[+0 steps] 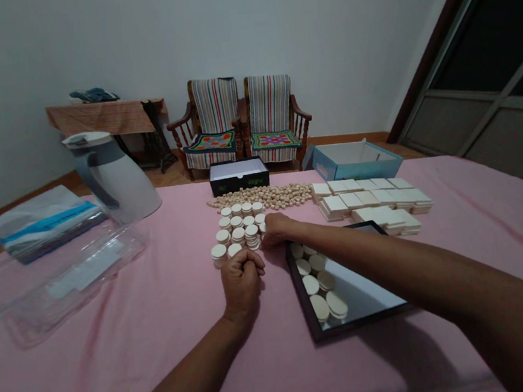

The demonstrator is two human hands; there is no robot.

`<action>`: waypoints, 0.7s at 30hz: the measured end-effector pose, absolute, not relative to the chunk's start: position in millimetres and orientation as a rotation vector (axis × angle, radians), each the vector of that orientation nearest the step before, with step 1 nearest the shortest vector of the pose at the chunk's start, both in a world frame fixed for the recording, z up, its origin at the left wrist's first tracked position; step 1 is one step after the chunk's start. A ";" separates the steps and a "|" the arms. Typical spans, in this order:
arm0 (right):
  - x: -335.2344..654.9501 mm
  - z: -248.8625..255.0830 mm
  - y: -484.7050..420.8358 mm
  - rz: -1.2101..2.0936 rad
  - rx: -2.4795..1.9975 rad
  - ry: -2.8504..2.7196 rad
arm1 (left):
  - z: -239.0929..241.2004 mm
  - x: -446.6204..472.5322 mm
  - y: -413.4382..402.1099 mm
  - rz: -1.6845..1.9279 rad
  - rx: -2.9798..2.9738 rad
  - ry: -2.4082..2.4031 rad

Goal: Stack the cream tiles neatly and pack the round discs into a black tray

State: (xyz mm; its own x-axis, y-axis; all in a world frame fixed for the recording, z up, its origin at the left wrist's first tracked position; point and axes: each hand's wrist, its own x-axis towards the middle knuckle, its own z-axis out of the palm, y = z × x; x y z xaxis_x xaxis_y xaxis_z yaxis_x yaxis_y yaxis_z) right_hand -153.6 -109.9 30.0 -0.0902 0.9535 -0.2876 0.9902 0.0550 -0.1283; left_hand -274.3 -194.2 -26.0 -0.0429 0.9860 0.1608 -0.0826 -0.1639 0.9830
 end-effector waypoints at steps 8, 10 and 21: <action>-156.7 29.5 -112.8 -0.419 2.041 2.174 | -21.8 -274.0 -196.6 1.399 1.268 1.098; -157.2 28.1 -112.7 -0.416 2.030 2.178 | -21.3 -274.2 -196.9 1.396 1.272 1.099; -156.6 26.4 -111.3 -0.404 1.971 2.213 | -23.4 -273.7 -196.0 1.385 1.276 1.076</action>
State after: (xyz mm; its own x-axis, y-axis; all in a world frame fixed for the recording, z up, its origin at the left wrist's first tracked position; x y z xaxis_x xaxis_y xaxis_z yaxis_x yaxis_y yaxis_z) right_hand -156.6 -111.3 26.4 -0.1250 0.9494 -0.2882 0.9900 0.1001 -0.0995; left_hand -273.7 -196.0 -23.4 -0.0220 0.9839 0.1776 -0.0716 -0.1787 0.9813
